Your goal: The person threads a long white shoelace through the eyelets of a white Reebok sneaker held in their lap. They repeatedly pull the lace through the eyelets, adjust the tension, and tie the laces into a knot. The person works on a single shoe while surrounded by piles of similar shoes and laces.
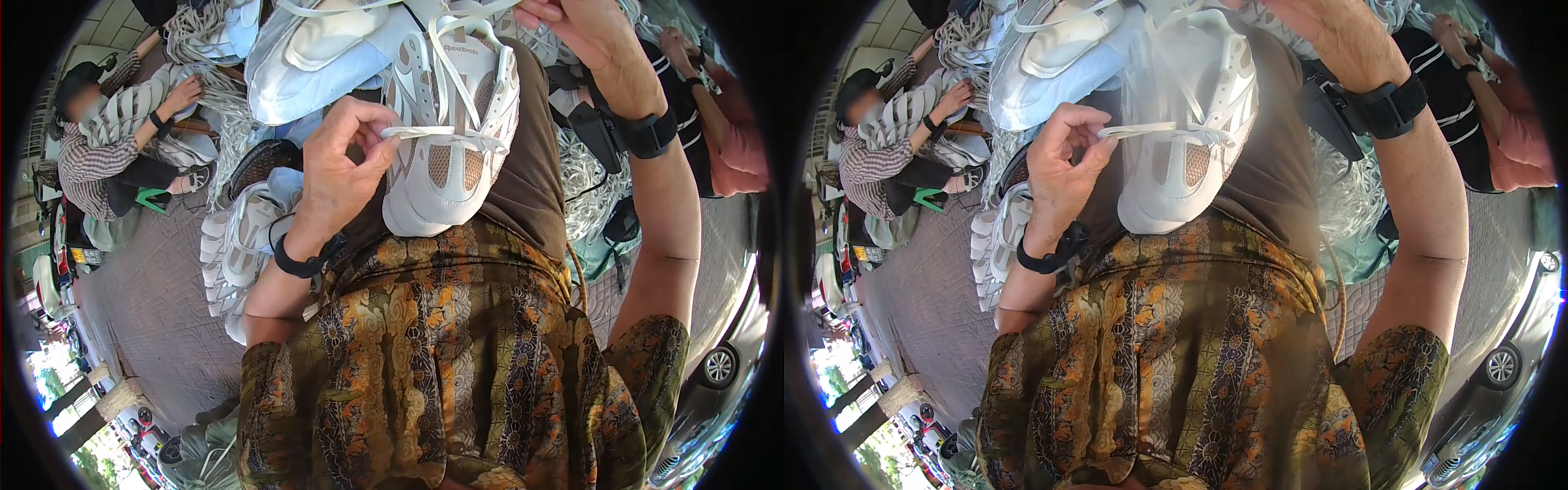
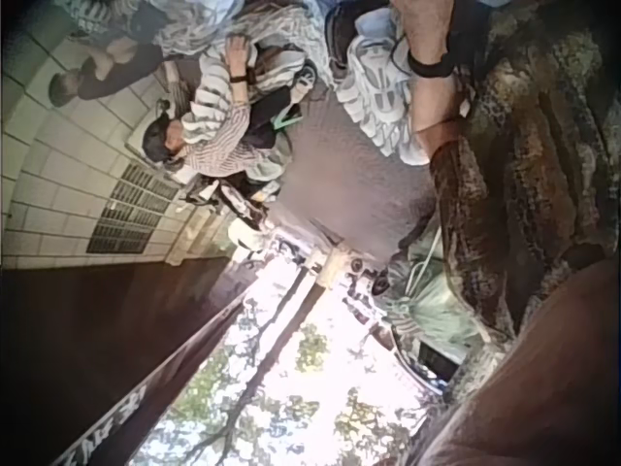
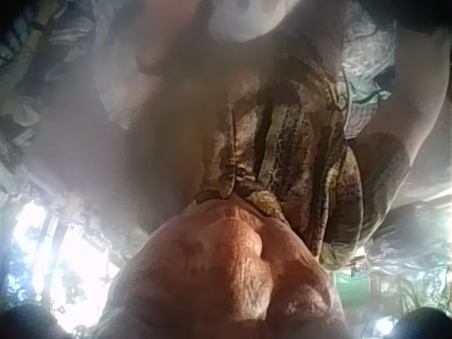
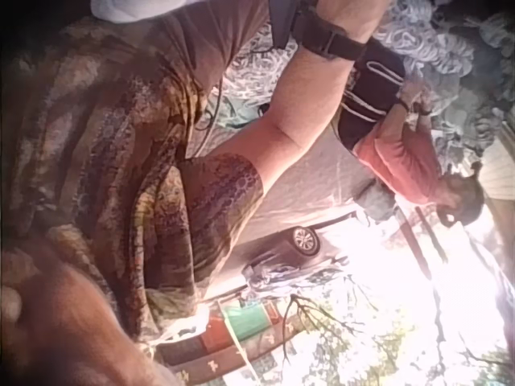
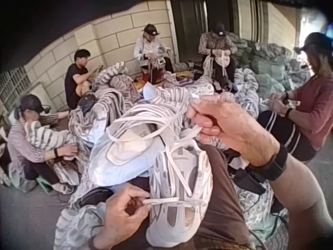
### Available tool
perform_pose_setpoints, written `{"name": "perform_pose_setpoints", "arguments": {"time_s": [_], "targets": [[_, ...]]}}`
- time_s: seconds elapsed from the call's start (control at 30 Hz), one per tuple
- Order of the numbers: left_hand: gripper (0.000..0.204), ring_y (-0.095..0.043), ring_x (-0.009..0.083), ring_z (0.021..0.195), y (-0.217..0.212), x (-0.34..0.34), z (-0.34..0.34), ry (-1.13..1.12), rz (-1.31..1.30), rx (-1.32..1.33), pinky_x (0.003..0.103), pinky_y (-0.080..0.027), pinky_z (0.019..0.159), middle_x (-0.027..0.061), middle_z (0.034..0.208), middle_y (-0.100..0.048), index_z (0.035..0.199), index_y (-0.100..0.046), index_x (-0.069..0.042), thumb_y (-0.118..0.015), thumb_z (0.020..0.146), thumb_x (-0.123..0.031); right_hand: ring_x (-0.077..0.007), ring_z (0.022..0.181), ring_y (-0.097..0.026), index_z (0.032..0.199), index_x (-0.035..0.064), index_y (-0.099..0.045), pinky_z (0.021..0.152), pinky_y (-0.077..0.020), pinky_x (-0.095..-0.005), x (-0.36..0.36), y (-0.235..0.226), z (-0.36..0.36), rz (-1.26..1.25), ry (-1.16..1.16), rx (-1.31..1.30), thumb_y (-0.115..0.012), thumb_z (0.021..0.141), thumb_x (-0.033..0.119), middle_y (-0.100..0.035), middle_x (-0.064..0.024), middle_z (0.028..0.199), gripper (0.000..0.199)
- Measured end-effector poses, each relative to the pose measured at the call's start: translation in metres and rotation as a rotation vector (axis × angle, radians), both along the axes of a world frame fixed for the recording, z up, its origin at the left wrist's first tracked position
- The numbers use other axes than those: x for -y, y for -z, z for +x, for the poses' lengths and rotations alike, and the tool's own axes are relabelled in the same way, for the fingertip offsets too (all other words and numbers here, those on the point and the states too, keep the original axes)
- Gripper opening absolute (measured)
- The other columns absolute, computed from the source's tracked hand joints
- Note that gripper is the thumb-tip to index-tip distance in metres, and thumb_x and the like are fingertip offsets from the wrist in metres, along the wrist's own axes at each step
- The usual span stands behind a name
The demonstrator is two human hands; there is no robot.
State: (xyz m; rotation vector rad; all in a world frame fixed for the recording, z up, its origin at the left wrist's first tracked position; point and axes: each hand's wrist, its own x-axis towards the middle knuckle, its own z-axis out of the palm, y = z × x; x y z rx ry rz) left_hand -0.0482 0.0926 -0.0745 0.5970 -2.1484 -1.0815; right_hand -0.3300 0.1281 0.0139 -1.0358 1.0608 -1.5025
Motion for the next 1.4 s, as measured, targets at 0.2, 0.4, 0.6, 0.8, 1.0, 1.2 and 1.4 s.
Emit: {"name": "perform_pose_setpoints", "arguments": {"time_s": [0.2, 0.4, 0.6, 0.8, 1.0, 1.2, 1.4], "targets": [[0.029, -0.058, 0.0181, 0.065, -0.019, -0.025, -0.012, 0.044, -0.485, -0.241, 0.027, -0.048, 0.059, 0.0084, 0.086, -0.060, 0.098, -0.063, -0.001, -0.067, 0.072, 0.010, -0.0055, 0.048, -0.036, 0.089, 0.0017, -0.058, 0.049, -0.0392, -0.0242, 0.006, -0.005, 0.000, -0.027, 0.019, -0.042, -0.046, 0.101, 0.020, -0.041, 0.0041, 0.059, 0.025], [0.022, -0.062, 0.0324, 0.072, -0.013, -0.033, -0.057, 0.149, -0.452, 0.217, 0.038, -0.051, 0.061, 0.0133, 0.091, -0.058, 0.101, -0.061, -0.004, -0.065, 0.079, -0.006, -0.0067, 0.048, -0.034, 0.088, 0.0023, -0.057, 0.050, -0.0379, -0.0249, 0.013, -0.006, 0.013, -0.019, -0.050, -0.052, -0.048, 0.100, 0.020, -0.041, 0.0043, 0.060, 0.024], [0.015, -0.062, 0.0249, 0.069, -0.006, -0.023, -0.073, 0.166, -0.650, 0.232, 0.036, -0.050, 0.058, 0.0103, 0.084, -0.050, 0.089, -0.057, -0.001, -0.065, 0.076, -0.002, -0.0074, 0.047, -0.034, 0.087, 0.0011, -0.057, 0.050, -0.0367, -0.0251, 0.012, -0.001, 0.011, -0.086, -0.099, -0.054, -0.049, 0.100, 0.021, -0.042, 0.0037, 0.061, 0.025], [0.011, -0.061, 0.0302, 0.076, -0.013, -0.021, -0.070, 0.279, -0.529, 0.261, 0.039, -0.050, 0.065, 0.0103, 0.090, -0.054, 0.088, -0.060, -0.004, -0.063, 0.079, -0.007, -0.0070, 0.046, -0.034, 0.085, 0.0016, -0.058, 0.049, -0.0366, -0.0250, 0.011, 0.006, 0.004, -0.063, -0.084, -0.036, -0.048, 0.100, 0.022, -0.043, 0.0039, 0.059, 0.027], [0.012, -0.059, 0.0347, 0.076, -0.015, -0.019, -0.073, 0.344, -0.487, 0.312, 0.042, -0.048, 0.067, 0.0116, 0.088, -0.057, 0.090, -0.060, -0.005, -0.062, 0.081, -0.013, -0.0063, 0.044, -0.034, 0.083, 0.0025, -0.058, 0.048, -0.0382, -0.0254, 0.012, 0.008, 0.003, -0.049, -0.059, -0.066, -0.048, 0.100, 0.022, -0.043, 0.0042, 0.057, 0.028], [0.011, -0.057, 0.0241, 0.066, -0.026, -0.014, -0.068, 0.442, -0.204, 0.374, 0.034, -0.045, 0.062, 0.0099, 0.077, -0.057, 0.089, -0.062, -0.002, -0.063, 0.083, -0.011, -0.0061, 0.041, -0.032, 0.083, 0.0027, -0.058, 0.046, -0.0382, -0.0260, 0.013, 0.013, 0.006, -0.044, -0.037, -0.090, -0.048, 0.099, 0.022, -0.042, 0.0045, 0.056, 0.027], [0.012, -0.055, 0.0175, 0.060, -0.019, -0.009, -0.061, 0.481, -0.195, 0.230, 0.029, -0.043, 0.055, 0.0076, 0.075, -0.055, 0.090, -0.064, -0.002, -0.067, 0.078, -0.002, -0.0064, 0.042, -0.033, 0.083, 0.0030, -0.058, 0.044, -0.0380, -0.0259, 0.016, 0.015, 0.005, -0.035, -0.044, -0.036, -0.048, 0.099, 0.022, -0.043, 0.0042, 0.056, 0.027]]}}
